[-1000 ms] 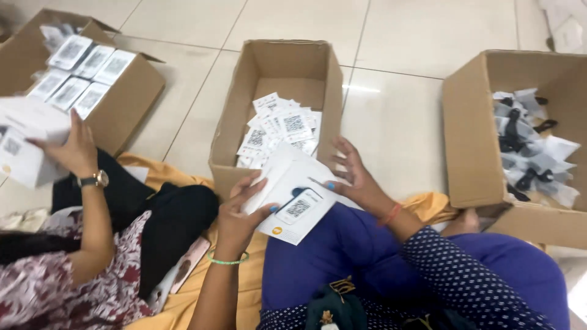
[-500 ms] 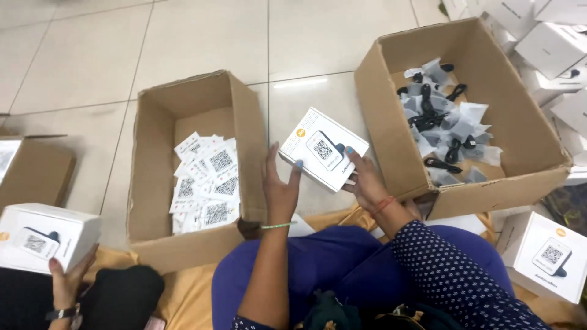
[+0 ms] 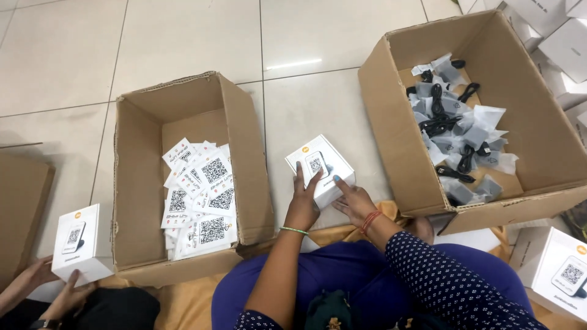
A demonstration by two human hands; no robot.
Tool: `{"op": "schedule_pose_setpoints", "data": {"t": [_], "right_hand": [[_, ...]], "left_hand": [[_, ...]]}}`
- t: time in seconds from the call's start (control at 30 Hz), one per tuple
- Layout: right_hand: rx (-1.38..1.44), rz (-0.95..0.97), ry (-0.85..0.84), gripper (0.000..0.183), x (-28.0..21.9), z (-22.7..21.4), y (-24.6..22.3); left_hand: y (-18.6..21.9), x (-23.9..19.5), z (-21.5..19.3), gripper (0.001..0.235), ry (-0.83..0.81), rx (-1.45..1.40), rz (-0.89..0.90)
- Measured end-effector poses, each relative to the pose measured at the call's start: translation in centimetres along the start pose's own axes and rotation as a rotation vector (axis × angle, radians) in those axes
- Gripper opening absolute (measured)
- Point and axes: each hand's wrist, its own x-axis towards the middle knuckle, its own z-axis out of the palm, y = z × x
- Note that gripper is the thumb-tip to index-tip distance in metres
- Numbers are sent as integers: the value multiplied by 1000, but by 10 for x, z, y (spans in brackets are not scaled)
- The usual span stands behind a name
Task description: The person packs electronic items and accessories into boxes and applies labels.
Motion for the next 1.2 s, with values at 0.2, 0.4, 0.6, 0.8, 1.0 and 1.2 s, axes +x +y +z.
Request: {"op": "schedule_pose_setpoints", "data": {"t": [0.2,0.4,0.6,0.8,1.0,1.2], "right_hand": [[-82,-35,101,87,-6,-3,0],[-116,-33,277,73,-45,2,-21],[13,-162,234,40,-49,-15,-28],[-96,-282,-7,26,-55,1,-30],[-769,-399,-136,28,-61,5,-33],[-1644,-1074,103,62,-77,14,-13]], "left_hand": [[-22,8,19,96,110,78,97],[-9,3,7,98,81,83,14],[-3,-2,2,103,14,221,-48],[-7,-4,5,99,139,330,86],[-24,5,15,76,317,488,224],[-17,3,4,48,366,111,304]]}}
